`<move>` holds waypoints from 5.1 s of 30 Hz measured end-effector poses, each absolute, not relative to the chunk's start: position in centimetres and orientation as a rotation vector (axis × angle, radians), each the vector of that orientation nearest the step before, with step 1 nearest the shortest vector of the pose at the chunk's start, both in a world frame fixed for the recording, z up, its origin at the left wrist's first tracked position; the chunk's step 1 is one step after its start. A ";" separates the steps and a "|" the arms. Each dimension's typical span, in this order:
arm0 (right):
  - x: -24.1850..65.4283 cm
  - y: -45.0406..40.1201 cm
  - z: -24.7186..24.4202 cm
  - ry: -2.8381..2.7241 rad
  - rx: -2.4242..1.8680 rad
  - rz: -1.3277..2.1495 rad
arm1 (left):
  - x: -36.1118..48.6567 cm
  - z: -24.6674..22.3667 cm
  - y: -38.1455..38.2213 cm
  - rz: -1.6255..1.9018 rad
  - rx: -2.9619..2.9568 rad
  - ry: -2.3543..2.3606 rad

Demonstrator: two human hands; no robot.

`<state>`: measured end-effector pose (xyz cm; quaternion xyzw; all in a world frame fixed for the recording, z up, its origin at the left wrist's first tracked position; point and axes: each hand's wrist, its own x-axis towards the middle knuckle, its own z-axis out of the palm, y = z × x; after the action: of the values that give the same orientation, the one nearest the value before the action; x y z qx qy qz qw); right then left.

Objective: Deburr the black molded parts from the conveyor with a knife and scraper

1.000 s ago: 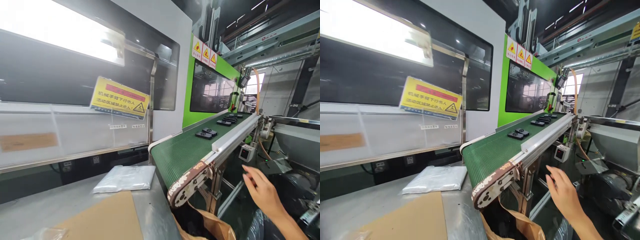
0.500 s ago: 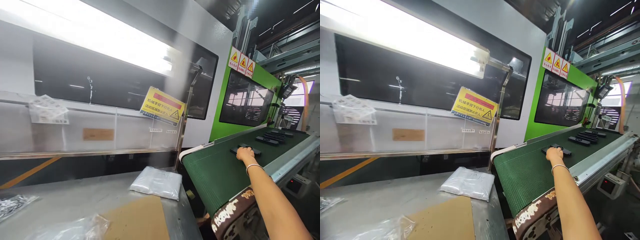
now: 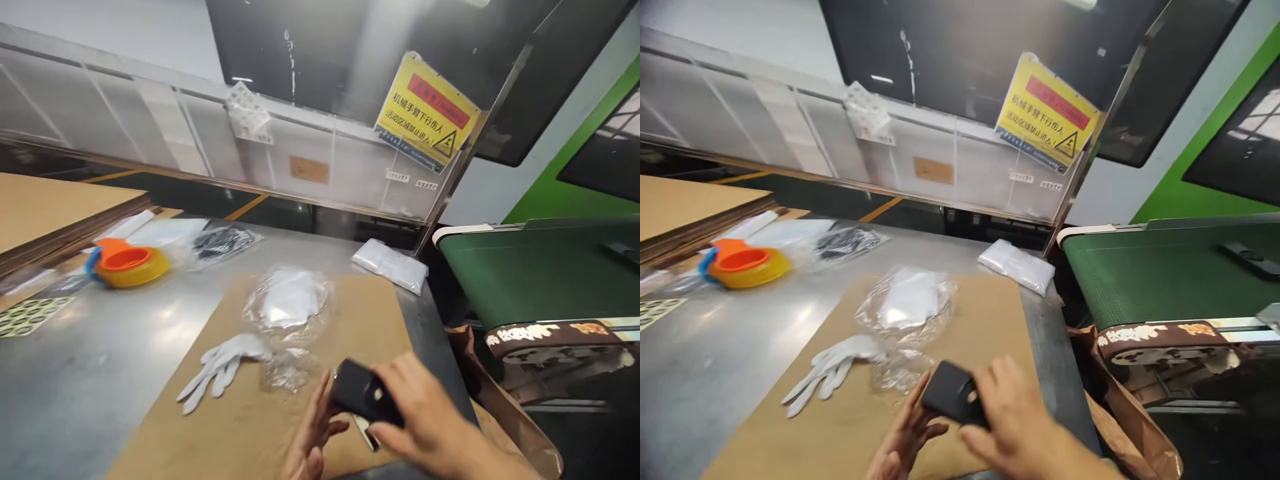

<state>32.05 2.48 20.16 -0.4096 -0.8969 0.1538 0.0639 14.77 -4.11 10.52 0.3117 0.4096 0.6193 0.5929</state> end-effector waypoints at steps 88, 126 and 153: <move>20.8 -11.6 10.6 -2.410 -0.589 0.661 | 8.0 7.4 -10.0 1.041 -0.226 0.640; 27.0 0.7 1.6 -2.214 -1.697 0.024 | 6.8 9.2 -12.9 1.192 0.791 1.238; 23.3 -8.7 10.9 -1.808 -1.330 1.458 | 5.4 9.6 -9.7 1.380 -0.204 0.644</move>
<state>23.27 -8.74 10.92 -0.4837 -0.6573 0.5299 0.2306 5.44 -9.74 9.61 -0.0922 0.2913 0.6240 0.7192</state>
